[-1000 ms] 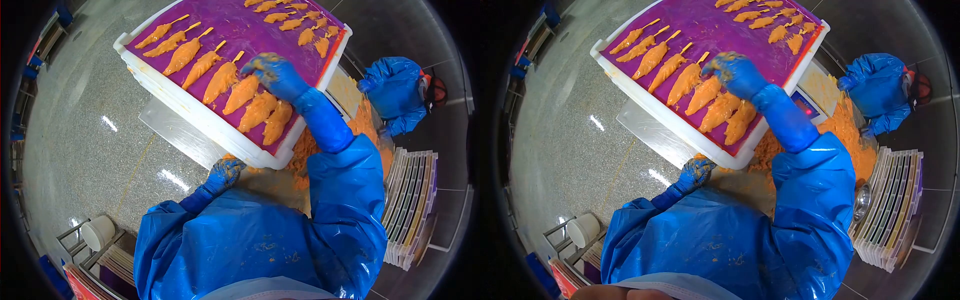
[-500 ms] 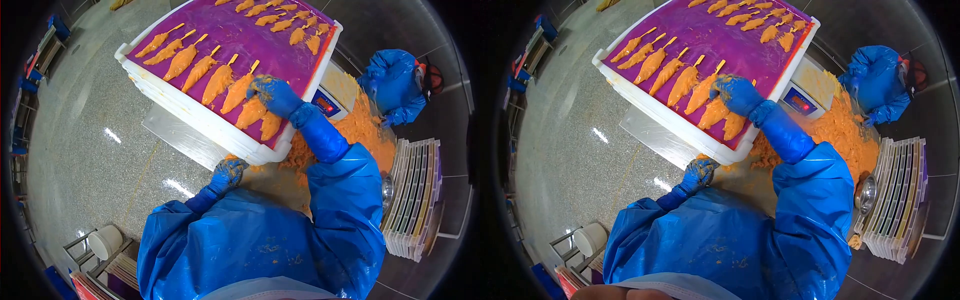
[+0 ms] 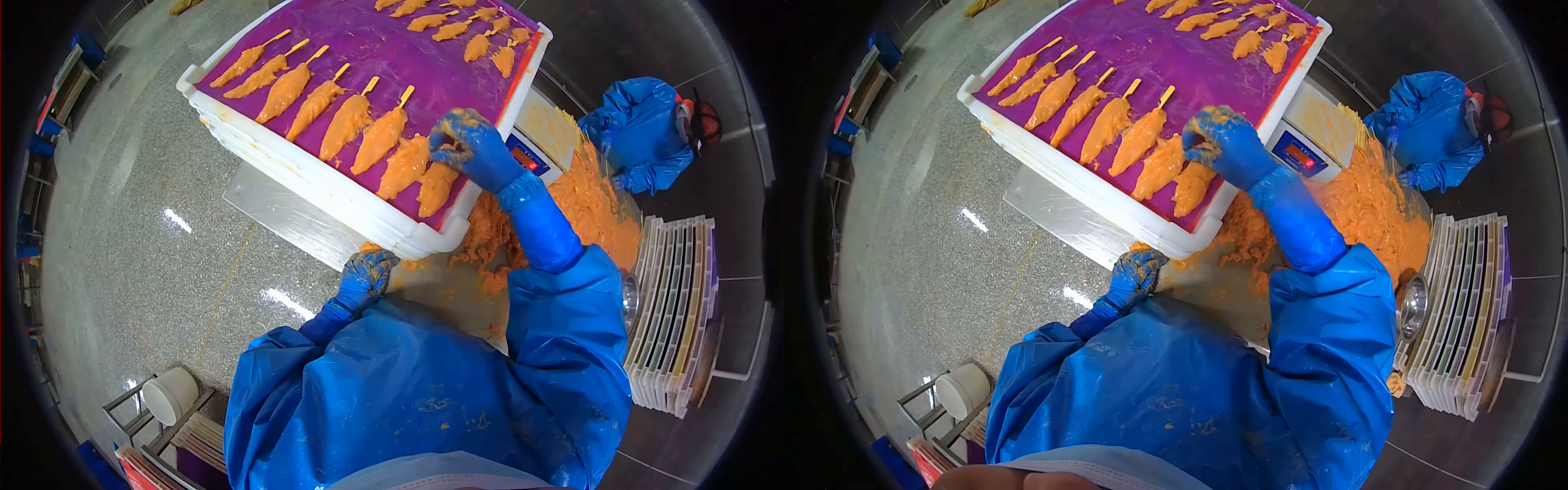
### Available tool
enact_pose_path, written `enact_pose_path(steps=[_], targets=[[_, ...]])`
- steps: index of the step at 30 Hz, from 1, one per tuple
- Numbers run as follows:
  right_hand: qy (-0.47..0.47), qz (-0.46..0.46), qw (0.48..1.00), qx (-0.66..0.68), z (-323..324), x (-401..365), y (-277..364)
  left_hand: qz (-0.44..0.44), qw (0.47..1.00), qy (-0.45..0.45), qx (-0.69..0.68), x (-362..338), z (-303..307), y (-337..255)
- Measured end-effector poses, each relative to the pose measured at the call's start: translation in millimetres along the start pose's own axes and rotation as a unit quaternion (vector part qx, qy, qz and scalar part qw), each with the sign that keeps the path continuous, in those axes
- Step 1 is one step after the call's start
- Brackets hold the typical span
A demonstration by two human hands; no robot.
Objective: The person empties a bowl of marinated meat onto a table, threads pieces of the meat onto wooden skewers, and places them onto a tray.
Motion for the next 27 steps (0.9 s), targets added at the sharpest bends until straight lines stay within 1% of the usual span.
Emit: enact_pose_path(steps=[2,3,5,6,9,11,13,15,16,17,19,20,21,23,25,27], targets=[[0.088,-0.009,0.992,0.095,-8,-15,3,0.001,1.0,0.001,0.0,0,0,-1],[0.087,-0.011,0.992,0.095,-6,-22,3,0.005,1.0,0.006,-0.001,1,0,-1],[0.136,-0.036,0.988,0.063,-9,-33,0,0.01,1.0,0.008,0.0,2,0,-2],[0.136,-0.032,0.988,0.064,-6,-34,0,0.009,1.0,0.002,0.005,1,1,-3],[0.118,-0.022,0.991,0.062,-2,-34,4,0.008,1.0,0.003,0.011,-1,1,-3],[0.05,0.037,0.995,0.073,2,-28,14,0.013,1.0,0.001,0.014,1,2,-2],[0.054,0.037,0.996,0.068,-12,-31,16,0.013,1.0,0.009,0.001,0,2,-2],[0.107,0.015,0.99,0.09,-23,-32,12,0.003,1.0,-0.014,0.016,0,2,-2],[0.084,0.055,0.992,0.079,-16,-29,19,0.002,1.0,-0.012,0.014,0,4,-3],[0.082,0.059,0.992,0.079,-12,-29,22,0.001,1.0,-0.009,0.013,0,5,-5],[-0.014,0.039,0.996,0.084,17,-28,26,0.009,1.0,-0.004,0.013,0,7,-6],[-0.031,-0.018,0.993,0.114,29,-31,20,0.007,1.0,0.004,0.016,1,5,-5],[-0.031,-0.016,0.993,0.115,34,-42,19,0.007,1.0,0.014,0.018,-1,3,-5],[-0.12,-0.163,0.967,0.153,49,-79,-5,0.008,1.0,0.011,0.008,-1,4,-5],[-0.182,-0.23,0.951,0.101,52,-134,-18,0.011,1.0,0.001,0.0,-4,1,-5],[-0.176,-0.302,0.92,0.177,44,-185,-19,0.014,1.0,-0.013,0.011,-2,1,-26]])
Point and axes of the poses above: each hand's wrist, its own x-axis towards the middle knuckle, its own z-axis out of the back of the hand, y = z × x, the point moved 7 cm from there along x, towards the middle knuckle, and after that the axes turned 6 degrees about -y, right-handed, at the moved point
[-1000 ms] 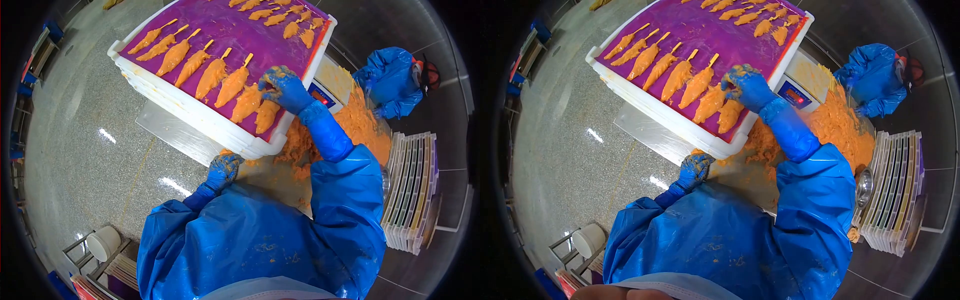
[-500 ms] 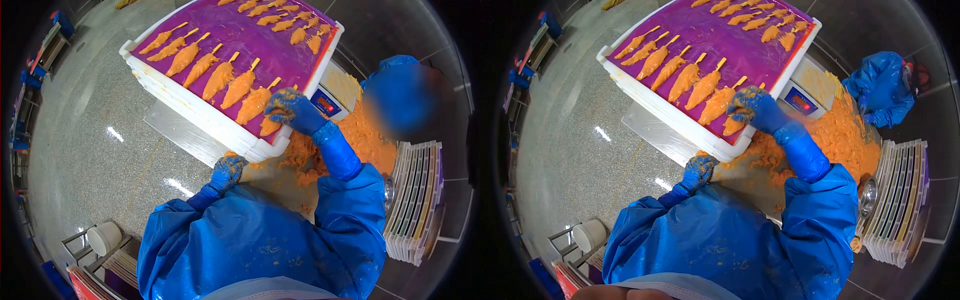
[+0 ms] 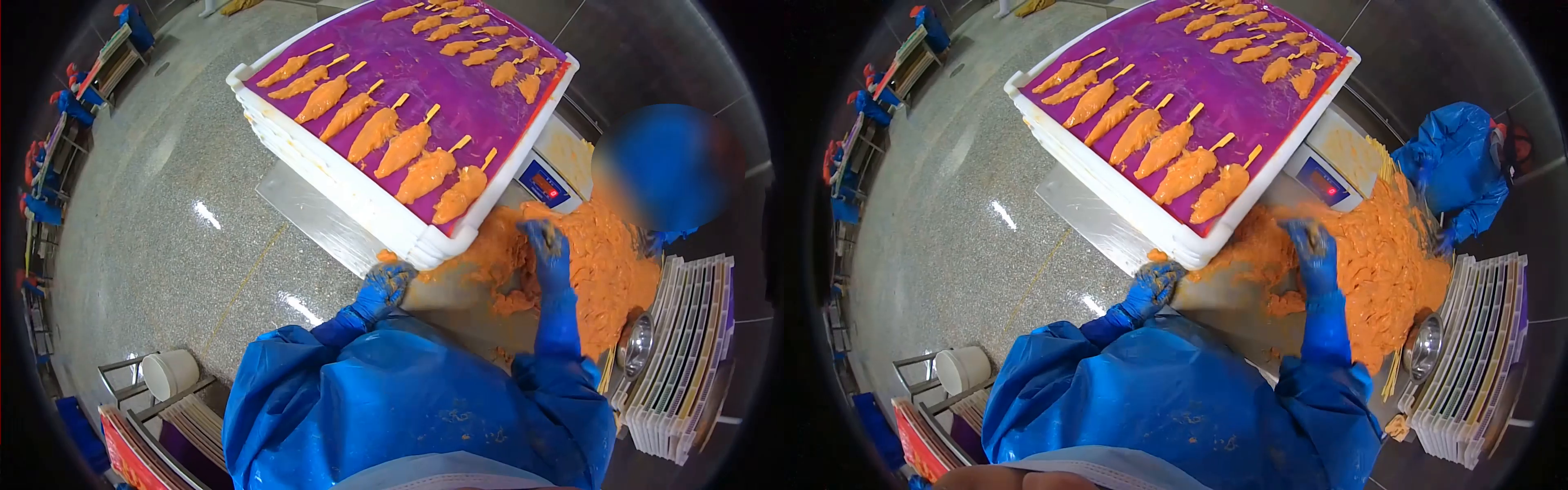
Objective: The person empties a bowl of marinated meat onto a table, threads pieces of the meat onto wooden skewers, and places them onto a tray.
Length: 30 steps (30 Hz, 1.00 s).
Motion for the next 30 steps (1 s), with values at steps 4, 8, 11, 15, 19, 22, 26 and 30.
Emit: enact_pose_path(steps=[4,8,11,15,19,22,26,30], targets=[[-0.041,0.005,0.999,-0.031,28,-97,-95,-0.173,0.97,0.14,-0.098,5,-89,-90],[-0.01,-0.131,0.99,0.054,75,-176,-169,-0.168,0.974,0.149,0.013,45,-172,-177],[-0.056,0.085,0.962,-0.254,154,-232,-209,-0.135,0.976,0.163,0.058,55,-233,-212],[-0.258,-0.048,0.845,-0.466,312,-330,-265,-0.111,0.977,0.146,0.112,54,-266,-227],[-0.297,-0.331,0.719,-0.534,428,-452,-382,-0.091,0.986,0.064,0.122,31,-246,-215],[-0.252,-0.329,0.741,-0.529,428,-483,-386,-0.033,0.997,0.025,0.066,-2,-234,-198],[-0.291,-0.278,0.782,-0.475,438,-481,-379,-0.044,0.997,0.03,0.049,4,-218,-196],[-0.284,-0.32,0.791,-0.437,454,-511,-418,0.03,0.998,0.043,0.042,-7,-211,-160]])
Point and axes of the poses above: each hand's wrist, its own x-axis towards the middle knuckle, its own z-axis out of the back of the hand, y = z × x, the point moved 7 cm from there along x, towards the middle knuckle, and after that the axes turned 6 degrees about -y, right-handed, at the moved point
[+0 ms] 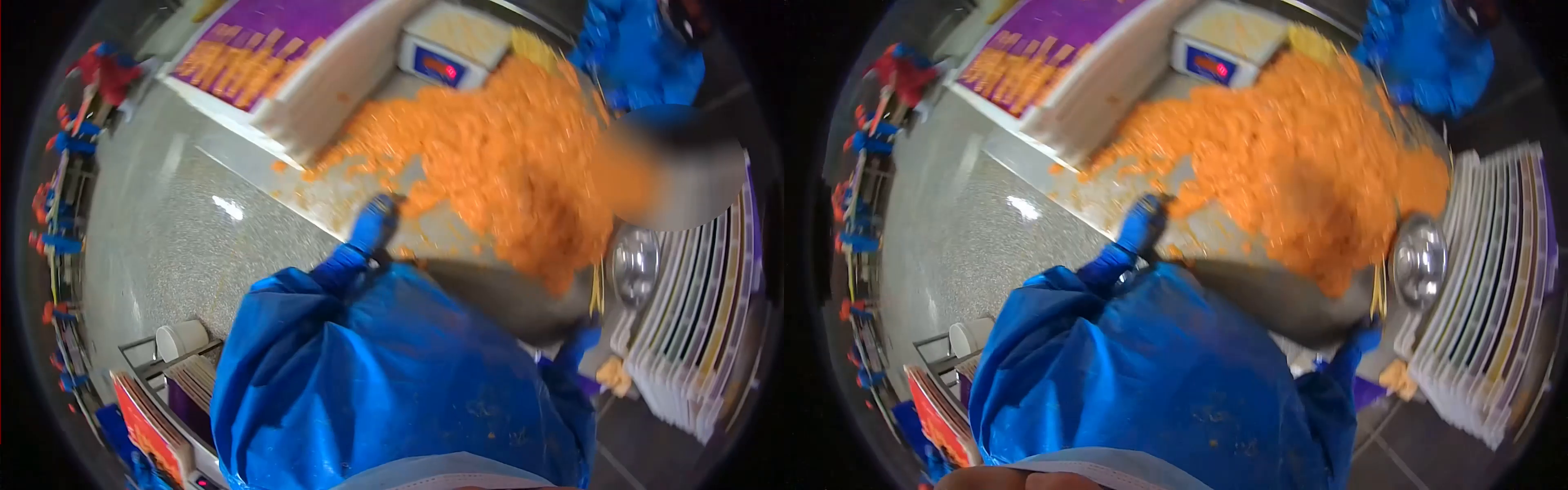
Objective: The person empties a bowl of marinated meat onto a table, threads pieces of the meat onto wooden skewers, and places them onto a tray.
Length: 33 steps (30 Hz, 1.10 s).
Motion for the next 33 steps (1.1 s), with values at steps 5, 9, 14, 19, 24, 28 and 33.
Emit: enact_pose_path(steps=[5,9,14,19,24,28,33], targets=[[0.032,0.016,0.983,-0.179,21,11,12,0.077,0.991,-0.053,-0.094,2,40,-8],[-0.03,-0.013,0.996,-0.087,49,11,27,0.017,0.997,-0.043,-0.068,22,29,-30],[-0.09,0.078,0.992,-0.037,49,18,41,-0.029,0.999,0.022,-0.028,26,5,-39],[-0.059,-0.018,0.998,-0.011,57,20,63,-0.231,0.937,0.254,0.065,-50,-54,-51],[-0.06,-0.019,0.997,-0.04,38,45,59,-0.437,0.867,0.225,-0.079,-74,-43,-74],[-0.055,0.014,0.998,-0.003,32,68,55,-0.4,0.88,0.252,-0.044,-70,-26,-31],[-0.034,0.057,0.993,-0.095,26,83,53,-0.26,0.92,0.205,0.208,12,52,56]])
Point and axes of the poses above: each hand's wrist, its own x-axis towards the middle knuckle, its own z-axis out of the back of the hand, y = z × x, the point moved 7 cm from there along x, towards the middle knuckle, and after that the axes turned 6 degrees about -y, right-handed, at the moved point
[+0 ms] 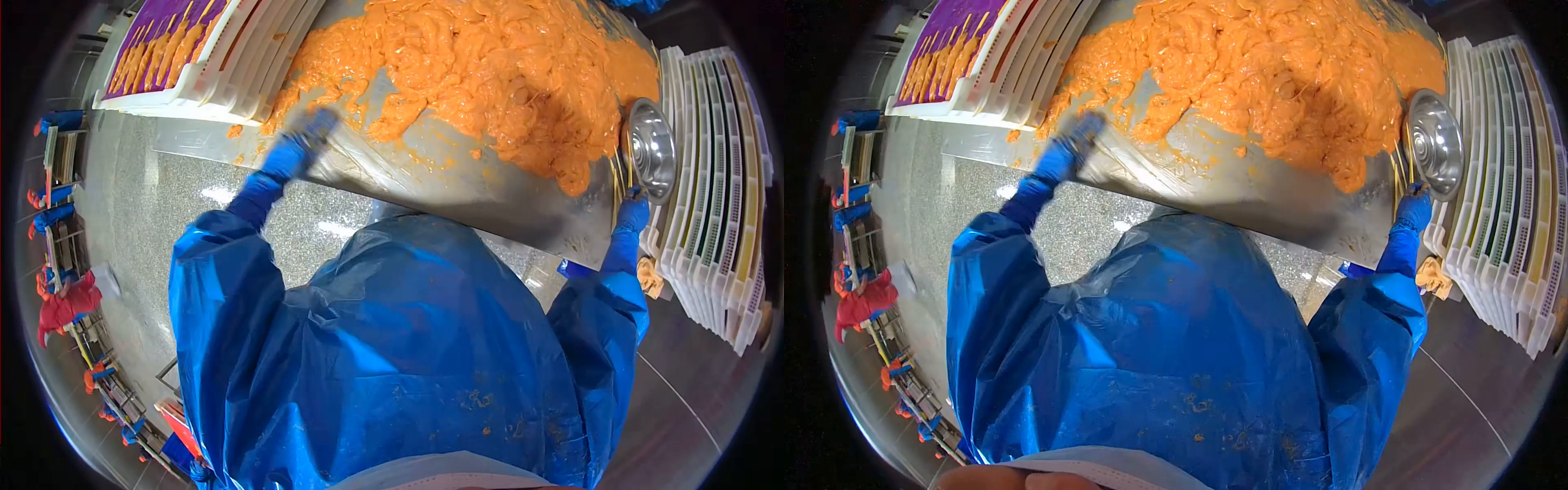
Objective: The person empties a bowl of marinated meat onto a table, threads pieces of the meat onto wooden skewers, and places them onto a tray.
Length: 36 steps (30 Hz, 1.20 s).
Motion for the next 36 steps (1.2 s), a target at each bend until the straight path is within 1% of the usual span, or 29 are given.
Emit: enact_pose_path(steps=[1,2,3,4,5,6,7,9,11,12,14,15,16,17,19,21,22,23,24,25,27,28,29,30,31,33,34,35,36], targets=[[-0.004,0.023,1.0,-0.014,4,-3,6,-0.002,0.994,-0.06,0.092,-4,3,30],[-0.043,0.048,0.997,-0.042,10,-8,11,-0.004,0.994,-0.061,0.092,9,16,17],[-0.044,0.046,0.997,-0.043,13,-14,12,0.084,0.987,-0.118,-0.073,24,35,11],[-0.08,0.057,0.994,-0.048,16,-21,13,0.17,0.942,-0.17,-0.235,39,45,3],[-0.116,0.069,0.99,-0.052,21,-26,16,0.165,0.927,-0.204,-0.267,50,13,-16],[-0.06,0.015,0.996,-0.06,18,-30,10,0.108,0.946,-0.173,-0.251,77,24,-70],[-0.061,0.012,0.996,-0.06,19,-31,11,0.102,0.98,-0.117,-0.122,94,10,-104],[-0.084,0.049,0.993,-0.072,20,-37,3,0.19,0.975,-0.101,-0.054,108,-13,-120],[-0.117,0.076,0.987,-0.085,30,-42,-6,0.191,0.95,-0.242,-0.045,109,-16,-111],[-0.137,0.088,0.986,-0.045,39,-43,4,0.234,0.937,-0.251,-0.06,109,-1,-108],[-0.162,0.099,0.982,0.004,51,-43,22,0.28,0.927,-0.236,-0.082,103,-13,-77],[-0.061,0.018,0.988,0.139,42,-47,16,0.278,0.928,-0.236,-0.078,99,-18,-64],[0.044,-0.063,0.96,0.27,29,-58,16,0.301,0.927,-0.216,-0.055,96,-25,-47],[0.045,-0.065,0.959,0.271,31,-71,28,0.323,0.925,-0.196,-0.034,93,-29,-35],[0.004,-0.041,0.918,0.395,48,-95,59,0.318,0.93,-0.162,-0.094,93,-25,-28],[-0.058,0.086,0.953,0.284,37,-124,84,0.308,0.929,-0.135,-0.153,98,-22,-24],[-0.061,0.085,0.953,0.285,42,-133,101,0.398,0.835,-0.113,-0.363,92,-37,-14],[-0.021,-0.01,0.899,0.437,43,-142,117,0.464,0.689,-0.081,-0.551,85,-53,-13],[0.024,-0.105,0.813,0.572,40,-153,132,0.458,0.597,-0.135,-0.645,84,-43,-27],[0.029,-0.106,0.812,0.573,46,-159,147,0.463,0.596,-0.135,-0.642,82,-28,-48],[0.086,-0.075,0.806,0.58,55,-166,184,0.412,0.505,-0.238,-0.72,73,5,-82],[0.071,-0.038,0.846,0.527,65,-167,202,0.41,0.601,-0.231,-0.646,58,8,-86],[0.075,-0.035,0.844,0.529,52,-175,204,0.401,0.688,-0.218,-0.564,47,5,-87],[0.103,0.027,0.879,0.465,30,-189,207,0.346,0.765,-0.268,-0.473,31,-10,-76],[0.127,0.089,0.905,0.396,31,-192,225,0.348,0.763,-0.27,-0.472,28,-7,-72],[0.152,0.1,0.873,0.452,33,-192,248,0.209,0.925,-0.277,-0.158,33,21,-85],[0.178,0.108,0.837,0.506,40,-194,271,0.149,0.938,-0.265,-0.167,49,43,-100],[0.179,0.111,0.836,0.506,33,-194,290,0.127,0.964,-0.211,-0.103,52,32,-104],[0.184,0.142,0.847,0.479,22,-191,316,0.146,0.963,-0.214,-0.08,47,26,-95]])
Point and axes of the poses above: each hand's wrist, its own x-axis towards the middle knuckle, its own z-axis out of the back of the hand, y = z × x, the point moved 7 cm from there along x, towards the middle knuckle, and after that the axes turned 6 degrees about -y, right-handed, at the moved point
